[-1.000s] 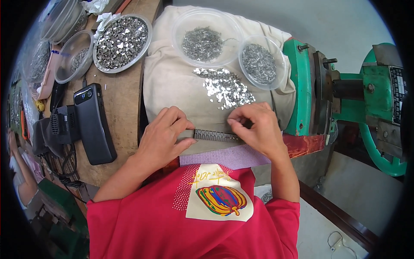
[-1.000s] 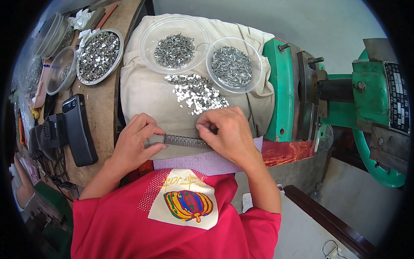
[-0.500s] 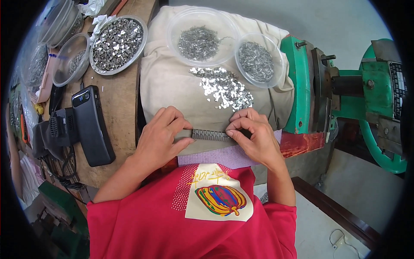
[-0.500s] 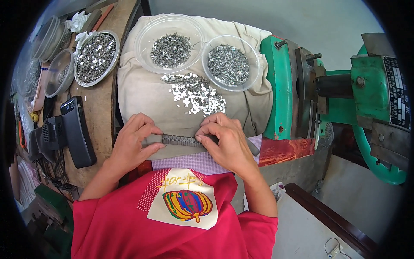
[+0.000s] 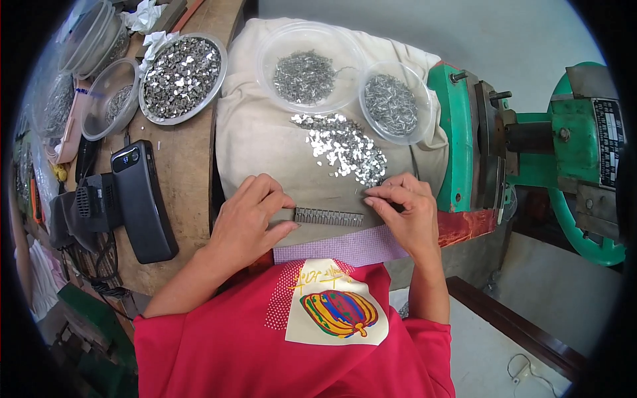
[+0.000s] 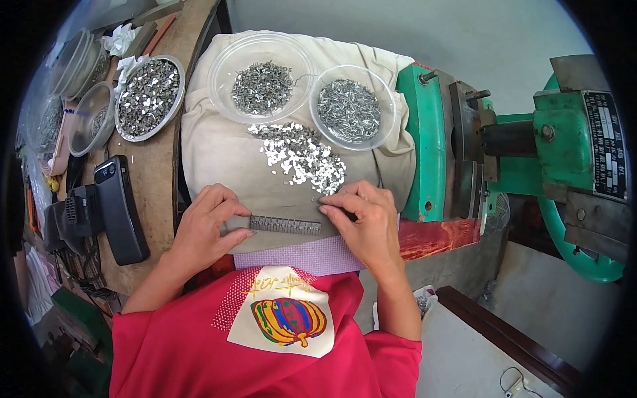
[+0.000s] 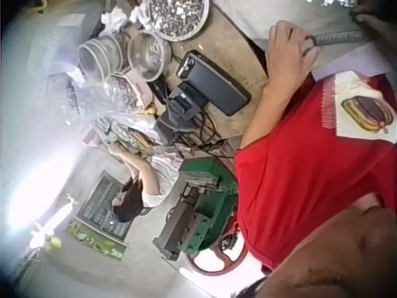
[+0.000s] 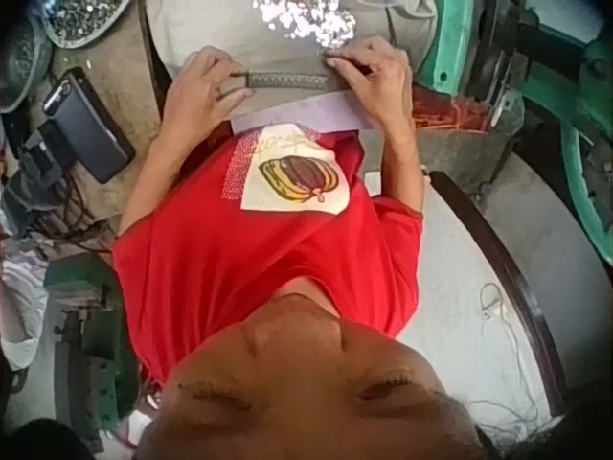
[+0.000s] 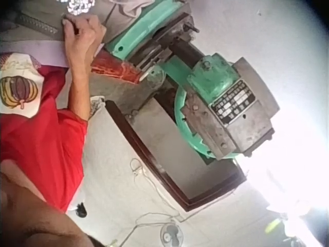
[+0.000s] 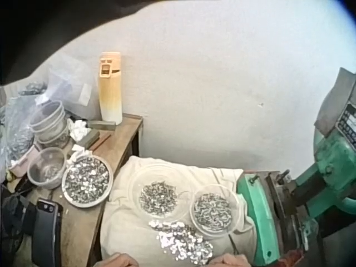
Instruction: The person picks up small metal components from plastic bowls and arranges them in a metal jig, then uses a mechanical press machine to secure or assemble them.
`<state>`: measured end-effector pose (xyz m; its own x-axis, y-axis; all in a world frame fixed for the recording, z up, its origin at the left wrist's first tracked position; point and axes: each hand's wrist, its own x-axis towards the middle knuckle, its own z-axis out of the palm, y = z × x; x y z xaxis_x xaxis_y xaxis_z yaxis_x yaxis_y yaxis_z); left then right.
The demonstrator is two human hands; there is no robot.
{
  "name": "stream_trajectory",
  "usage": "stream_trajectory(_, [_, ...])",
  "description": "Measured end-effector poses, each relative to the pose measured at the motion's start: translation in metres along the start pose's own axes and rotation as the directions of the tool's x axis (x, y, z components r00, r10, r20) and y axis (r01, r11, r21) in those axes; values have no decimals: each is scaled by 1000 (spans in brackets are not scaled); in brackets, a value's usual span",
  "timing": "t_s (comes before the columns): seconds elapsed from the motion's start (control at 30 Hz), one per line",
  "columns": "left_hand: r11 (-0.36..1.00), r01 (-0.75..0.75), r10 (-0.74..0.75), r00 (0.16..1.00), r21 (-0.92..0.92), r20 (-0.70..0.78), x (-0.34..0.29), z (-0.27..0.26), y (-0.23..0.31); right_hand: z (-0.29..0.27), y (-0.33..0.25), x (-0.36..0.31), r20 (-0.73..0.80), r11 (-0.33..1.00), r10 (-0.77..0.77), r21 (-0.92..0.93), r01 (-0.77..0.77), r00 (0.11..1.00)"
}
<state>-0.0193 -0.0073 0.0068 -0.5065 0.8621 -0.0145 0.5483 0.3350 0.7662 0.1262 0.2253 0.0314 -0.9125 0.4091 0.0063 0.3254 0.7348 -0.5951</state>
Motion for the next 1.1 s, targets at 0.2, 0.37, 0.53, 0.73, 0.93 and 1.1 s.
stream_trajectory(0.2, [999, -31, 31, 1000, 33, 8, 1, -1, -1, 14, -3, 2, -65, 975, -163, -161, 151, 984])
stream_trajectory(0.37, [999, -33, 33, 999, 29, 4, 1, 0, -2, 15, -7, 7, -101, 965, -203, -191, 182, 974])
stream_trajectory(0.53, [999, -28, 28, 1000, 32, 2, 2, 0, -1, 5, 6, 1, 116, 990, -91, 114, 78, 989])
stream_trajectory(0.73, [999, -28, 28, 1000, 32, 5, 2, -1, -1, 4, -1, -3, 173, 994, -95, 67, 85, 980])
stream_trajectory(0.93, [999, -34, 34, 999, 21, 0, 1, -1, -1, 6, -4, -4, 165, 996, -90, 35, 86, 982])
stream_trajectory(1.1, [1000, -10, 9, 1000, 26, 20, 1, -1, 0, 6, -4, -4, 123, 993, -115, 51, 109, 986])
